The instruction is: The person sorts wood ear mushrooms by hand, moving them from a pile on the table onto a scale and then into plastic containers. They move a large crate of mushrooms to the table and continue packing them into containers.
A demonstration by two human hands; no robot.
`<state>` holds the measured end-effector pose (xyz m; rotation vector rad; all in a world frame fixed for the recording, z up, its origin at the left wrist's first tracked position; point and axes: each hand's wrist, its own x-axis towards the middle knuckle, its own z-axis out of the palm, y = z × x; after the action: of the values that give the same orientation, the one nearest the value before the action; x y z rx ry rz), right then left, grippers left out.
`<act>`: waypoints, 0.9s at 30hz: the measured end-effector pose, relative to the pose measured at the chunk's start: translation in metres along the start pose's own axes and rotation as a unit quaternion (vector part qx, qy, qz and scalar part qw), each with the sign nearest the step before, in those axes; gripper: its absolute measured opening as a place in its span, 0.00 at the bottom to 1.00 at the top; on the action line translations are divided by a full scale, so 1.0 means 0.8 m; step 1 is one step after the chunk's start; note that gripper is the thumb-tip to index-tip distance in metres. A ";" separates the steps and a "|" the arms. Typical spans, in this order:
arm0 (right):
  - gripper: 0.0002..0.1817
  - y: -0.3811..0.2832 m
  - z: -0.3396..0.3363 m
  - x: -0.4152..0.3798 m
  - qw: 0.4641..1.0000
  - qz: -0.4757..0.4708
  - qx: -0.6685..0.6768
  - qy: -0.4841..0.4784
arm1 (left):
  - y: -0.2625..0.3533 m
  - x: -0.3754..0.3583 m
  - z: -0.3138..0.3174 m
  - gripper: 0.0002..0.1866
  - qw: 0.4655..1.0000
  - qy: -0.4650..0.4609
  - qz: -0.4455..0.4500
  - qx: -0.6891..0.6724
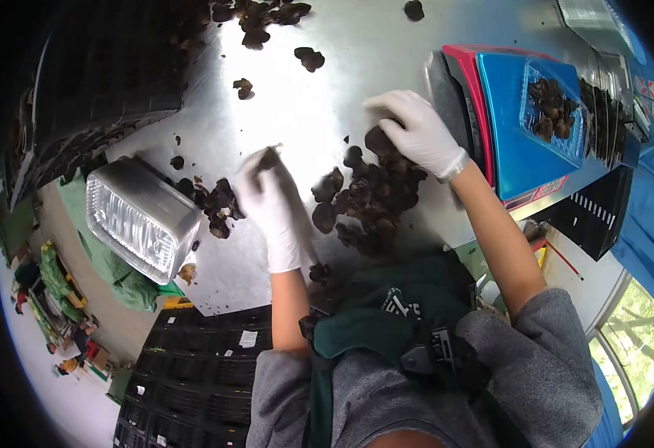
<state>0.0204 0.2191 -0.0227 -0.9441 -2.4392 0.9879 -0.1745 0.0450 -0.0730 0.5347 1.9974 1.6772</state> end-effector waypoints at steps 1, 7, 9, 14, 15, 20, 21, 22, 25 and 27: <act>0.14 -0.002 0.007 0.007 0.999 -0.014 -0.023 -0.044 | 0.012 0.000 -0.022 0.16 0.995 0.028 0.028 0.088; 0.16 -0.016 0.043 0.055 0.944 -0.004 -0.117 -0.310 | 0.029 -0.061 -0.068 0.24 0.925 -0.021 0.229 0.302; 0.20 -0.007 0.042 0.053 0.938 -0.044 -0.106 -0.327 | 0.022 -0.091 -0.063 0.23 0.940 -0.063 0.195 0.272; 0.13 0.004 0.052 0.044 0.927 -0.080 -0.070 -0.359 | 0.003 -0.133 -0.078 0.23 0.953 -0.074 0.114 0.271; 0.11 0.007 0.054 0.048 0.924 -0.075 -0.043 -0.371 | 0.003 -0.138 -0.083 0.23 0.952 -0.074 0.109 0.276; 0.09 0.003 0.036 0.059 0.964 -0.028 -0.057 -0.259 | 0.017 -0.182 -0.133 0.34 0.901 -0.142 0.100 0.396; 0.10 0.000 0.040 0.055 0.964 -0.032 -0.081 -0.252 | 0.021 -0.192 -0.136 0.36 0.900 -0.157 0.062 0.401; 0.11 0.000 0.048 0.049 0.963 -0.035 -0.105 -0.246 | 0.024 -0.203 -0.137 0.38 0.897 -0.173 0.023 0.405; 0.16 -0.035 0.074 0.048 0.949 0.001 -0.142 -0.282 | 0.028 -0.219 -0.120 0.40 0.901 -0.190 -0.063 0.385; 0.17 -0.057 0.135 0.046 0.957 0.060 0.103 -0.265 | 0.017 -0.211 -0.106 0.39 0.914 -0.173 -0.071 0.359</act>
<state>-0.0834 0.1680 -0.0631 -0.8444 -2.6352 1.6889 -0.0872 -0.1174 -0.0297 0.8368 2.2625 0.6518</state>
